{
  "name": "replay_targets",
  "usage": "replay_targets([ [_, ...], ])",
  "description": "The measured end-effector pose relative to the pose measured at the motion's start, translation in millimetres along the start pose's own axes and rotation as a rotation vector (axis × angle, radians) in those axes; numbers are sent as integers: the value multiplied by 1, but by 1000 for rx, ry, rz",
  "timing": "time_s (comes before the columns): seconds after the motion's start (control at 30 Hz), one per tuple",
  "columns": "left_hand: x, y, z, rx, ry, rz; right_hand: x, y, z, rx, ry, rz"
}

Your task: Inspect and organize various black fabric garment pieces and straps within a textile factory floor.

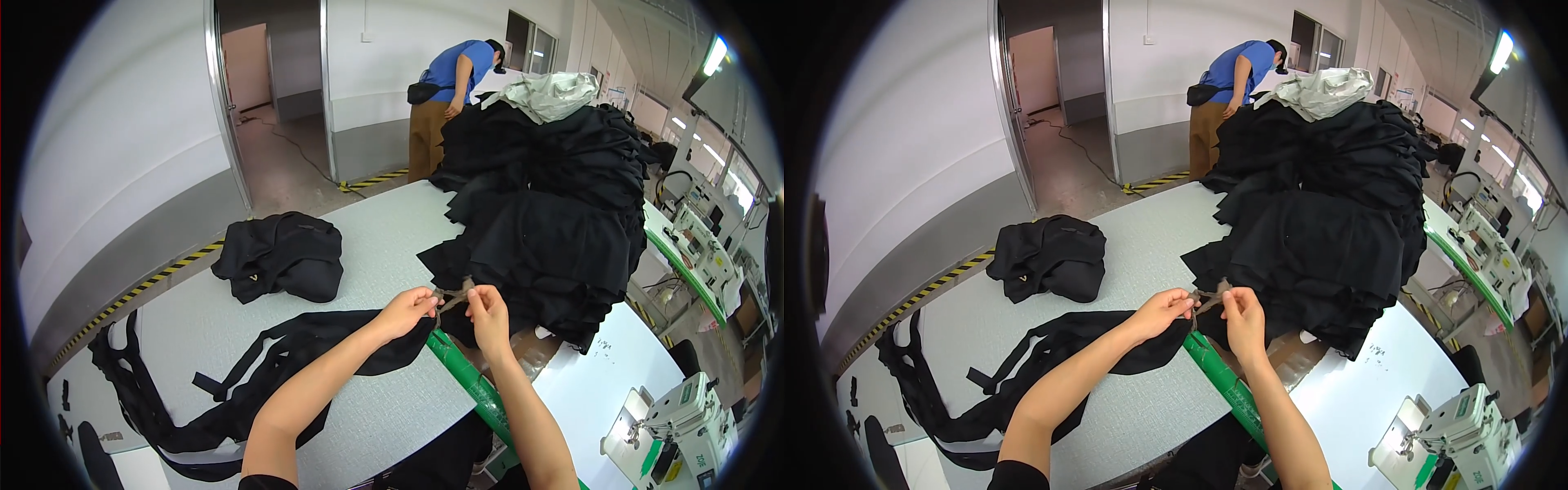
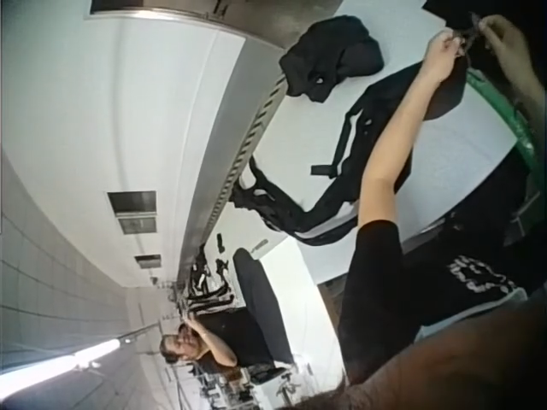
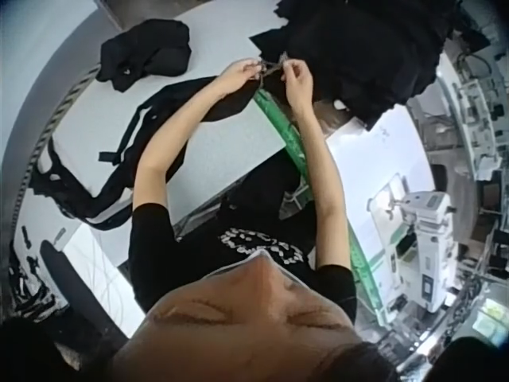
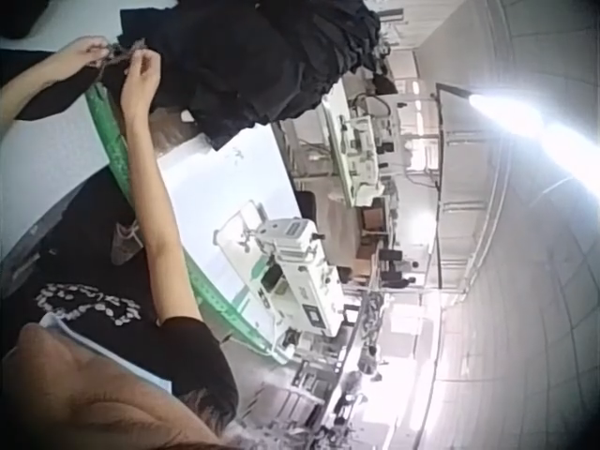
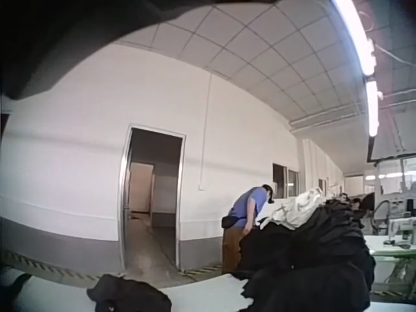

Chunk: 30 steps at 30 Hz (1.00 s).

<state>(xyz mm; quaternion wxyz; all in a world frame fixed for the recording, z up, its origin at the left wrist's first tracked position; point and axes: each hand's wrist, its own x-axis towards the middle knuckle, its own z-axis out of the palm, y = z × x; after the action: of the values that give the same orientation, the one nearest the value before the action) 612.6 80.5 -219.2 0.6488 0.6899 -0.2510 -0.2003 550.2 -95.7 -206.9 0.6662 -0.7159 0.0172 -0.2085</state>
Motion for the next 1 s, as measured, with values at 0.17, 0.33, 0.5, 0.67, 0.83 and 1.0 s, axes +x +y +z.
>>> replay_targets([
  [0.17,-1,22,0,352,-127,105,11,-18,11,-215,-284,-154],
  [0.33,1,28,-2,302,-135,-40,22,-31,13,-285,-435,-15],
  [0.5,2,18,-10,98,-116,-22,24,-16,-5,-82,-530,-19],
  [0.67,3,16,-11,-54,-73,-68,12,-47,-14,-561,-396,-94],
  [0.83,0,23,-15,-186,-99,-104,-4,-66,-18,-539,-702,79],
  [1.0,-3,27,-19,50,-229,-39,-4,-55,-13,-354,-525,185],
])
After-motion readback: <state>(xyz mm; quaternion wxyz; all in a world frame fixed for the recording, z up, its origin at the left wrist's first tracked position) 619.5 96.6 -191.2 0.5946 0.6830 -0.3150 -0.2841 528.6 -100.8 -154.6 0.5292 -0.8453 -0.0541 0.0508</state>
